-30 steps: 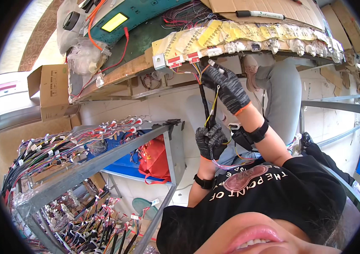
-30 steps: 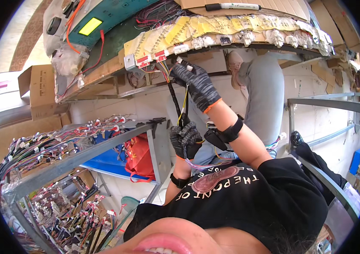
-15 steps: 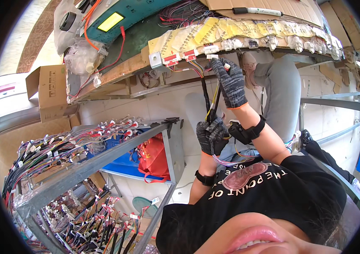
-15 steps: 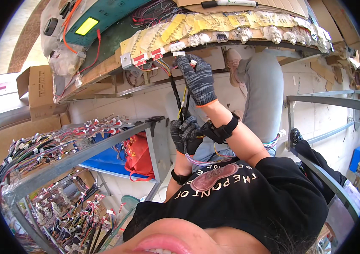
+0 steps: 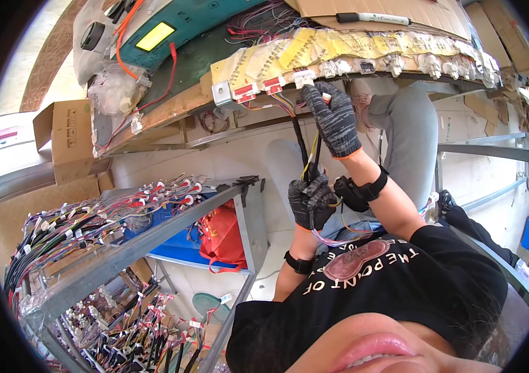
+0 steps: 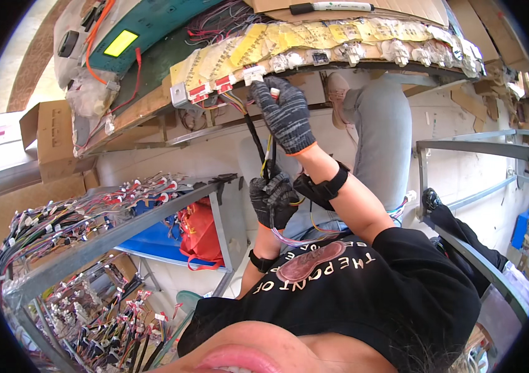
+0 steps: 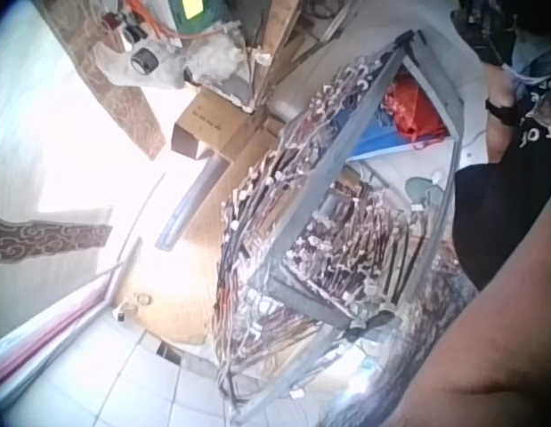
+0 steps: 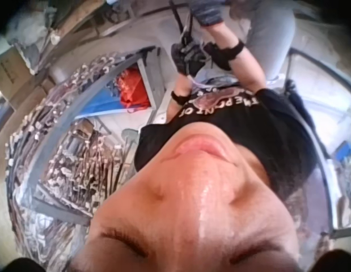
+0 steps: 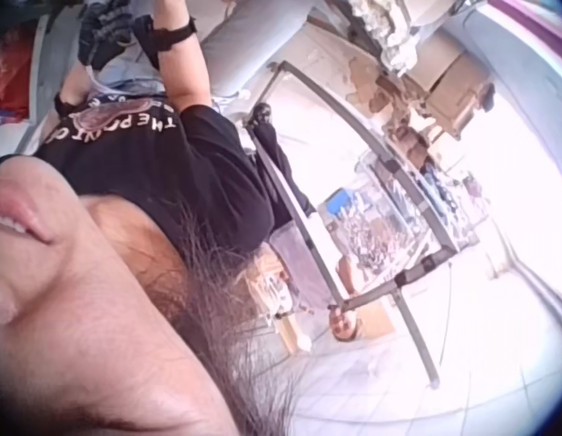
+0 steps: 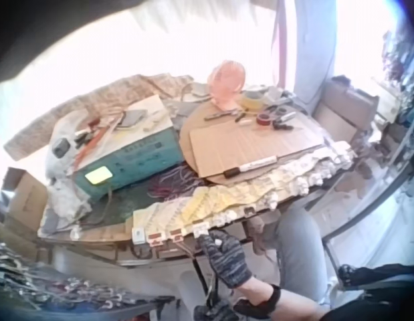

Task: Connecting and organizing multiple colored wires into a wire harness assembly on a testing board.

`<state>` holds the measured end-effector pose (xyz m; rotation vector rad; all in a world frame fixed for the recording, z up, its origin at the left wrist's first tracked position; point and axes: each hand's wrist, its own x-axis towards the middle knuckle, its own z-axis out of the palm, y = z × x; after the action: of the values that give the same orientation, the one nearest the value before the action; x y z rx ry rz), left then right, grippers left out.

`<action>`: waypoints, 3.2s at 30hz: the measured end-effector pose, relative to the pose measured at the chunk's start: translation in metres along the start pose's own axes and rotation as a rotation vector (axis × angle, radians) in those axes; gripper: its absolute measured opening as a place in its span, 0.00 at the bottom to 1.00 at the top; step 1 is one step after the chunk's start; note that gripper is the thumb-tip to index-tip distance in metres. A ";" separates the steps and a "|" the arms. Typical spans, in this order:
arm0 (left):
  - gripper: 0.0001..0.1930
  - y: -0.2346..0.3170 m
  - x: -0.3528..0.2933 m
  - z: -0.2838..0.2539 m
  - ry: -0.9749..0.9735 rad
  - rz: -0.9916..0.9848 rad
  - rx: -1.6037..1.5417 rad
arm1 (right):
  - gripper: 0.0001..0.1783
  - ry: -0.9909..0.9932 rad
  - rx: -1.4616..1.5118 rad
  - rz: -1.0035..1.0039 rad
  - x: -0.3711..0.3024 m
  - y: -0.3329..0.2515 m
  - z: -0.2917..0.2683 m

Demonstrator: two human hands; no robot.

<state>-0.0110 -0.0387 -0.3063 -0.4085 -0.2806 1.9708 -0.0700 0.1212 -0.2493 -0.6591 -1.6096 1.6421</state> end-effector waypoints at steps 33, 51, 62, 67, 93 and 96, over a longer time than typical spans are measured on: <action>0.18 -0.017 0.000 0.004 0.003 0.073 -0.033 | 0.13 -0.249 0.067 0.396 0.007 -0.017 -0.022; 0.14 0.007 0.006 -0.048 0.768 0.033 0.659 | 0.14 -0.487 0.339 0.381 0.004 0.021 -0.055; 0.14 0.003 -0.010 -0.064 0.833 0.338 0.600 | 0.11 -0.206 0.417 0.348 -0.002 -0.002 -0.045; 0.14 0.055 -0.052 -0.139 0.752 0.381 0.783 | 0.10 -0.226 0.381 0.392 -0.004 -0.017 -0.036; 0.11 -0.068 0.028 0.099 0.174 0.323 0.968 | 0.09 0.062 -0.515 -0.339 0.004 -0.038 -0.057; 0.13 -0.062 0.048 0.074 0.222 0.847 1.677 | 0.06 -0.067 -0.478 -0.544 -0.019 -0.058 -0.086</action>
<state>-0.0085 0.0301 -0.2229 0.4543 1.8345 2.1392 0.0174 0.1554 -0.2016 -0.3428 -2.0313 0.9021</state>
